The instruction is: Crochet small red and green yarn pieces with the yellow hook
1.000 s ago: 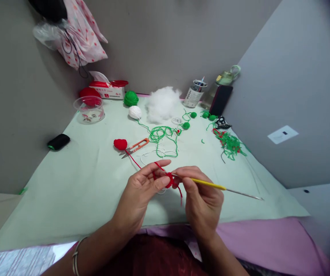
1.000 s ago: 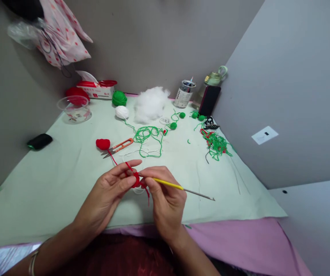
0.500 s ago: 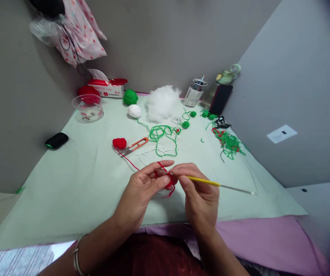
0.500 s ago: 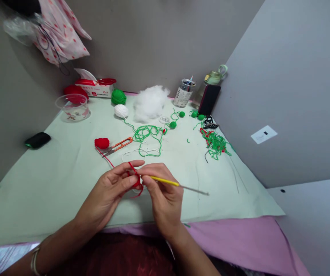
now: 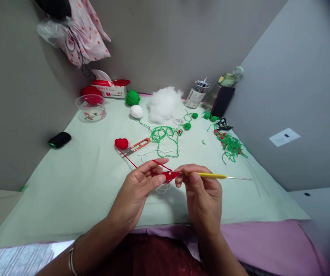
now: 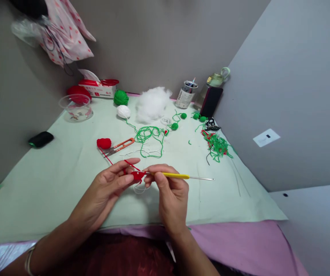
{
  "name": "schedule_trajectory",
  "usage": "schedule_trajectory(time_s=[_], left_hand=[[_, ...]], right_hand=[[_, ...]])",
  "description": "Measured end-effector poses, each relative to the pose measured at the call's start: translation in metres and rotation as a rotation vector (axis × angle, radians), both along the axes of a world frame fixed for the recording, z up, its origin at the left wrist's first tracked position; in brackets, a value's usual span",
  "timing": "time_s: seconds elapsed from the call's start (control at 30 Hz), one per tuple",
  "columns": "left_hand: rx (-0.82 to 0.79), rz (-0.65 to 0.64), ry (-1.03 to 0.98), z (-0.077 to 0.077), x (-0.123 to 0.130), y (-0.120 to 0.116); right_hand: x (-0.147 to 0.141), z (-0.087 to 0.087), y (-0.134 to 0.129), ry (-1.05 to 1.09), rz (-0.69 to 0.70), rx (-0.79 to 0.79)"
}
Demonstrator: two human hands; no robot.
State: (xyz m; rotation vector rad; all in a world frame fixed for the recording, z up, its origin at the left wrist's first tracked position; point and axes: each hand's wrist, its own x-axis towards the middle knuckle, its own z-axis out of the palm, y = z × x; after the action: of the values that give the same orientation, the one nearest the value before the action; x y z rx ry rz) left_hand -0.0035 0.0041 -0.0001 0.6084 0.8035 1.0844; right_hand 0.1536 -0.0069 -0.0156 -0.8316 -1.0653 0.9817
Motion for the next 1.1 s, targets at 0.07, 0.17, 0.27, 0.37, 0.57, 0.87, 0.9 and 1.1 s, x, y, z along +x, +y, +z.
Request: schedule_trajectory(time_s=[0.07,0.17,0.27,0.37,0.57,0.87,0.9,1.1], left_hand=[[0.007,0.006,-0.005,0.0,0.0,0.0],[0.008,0.017,-0.008,0.001,0.0,0.0],[-0.002,0.012,-0.012,0.002,0.0,0.0],[-0.006,0.003,-0.008,0.004,-0.001,-0.001],[0.011,0.029,0.009,0.008,-0.001,0.0],[0.085,0.079,0.056,0.008,0.001,-0.004],[0.102,0.084,0.069,0.007,0.001,-0.004],[0.153,0.089,0.151,0.003,0.001,-0.002]], right_hand=[[0.0,0.0,-0.001,-0.017,0.007,0.005],[0.0,0.0,-0.001,-0.035,0.007,0.006],[0.0,0.0,0.0,-0.029,-0.005,0.02],[0.001,0.002,0.001,0.0,0.008,0.058],[0.004,0.003,-0.005,-0.124,-0.019,0.133],[0.002,0.005,-0.011,-0.321,-0.125,0.254],[0.002,0.006,-0.011,-0.343,-0.137,0.263],[0.0,0.005,-0.014,-0.467,-0.172,0.328]])
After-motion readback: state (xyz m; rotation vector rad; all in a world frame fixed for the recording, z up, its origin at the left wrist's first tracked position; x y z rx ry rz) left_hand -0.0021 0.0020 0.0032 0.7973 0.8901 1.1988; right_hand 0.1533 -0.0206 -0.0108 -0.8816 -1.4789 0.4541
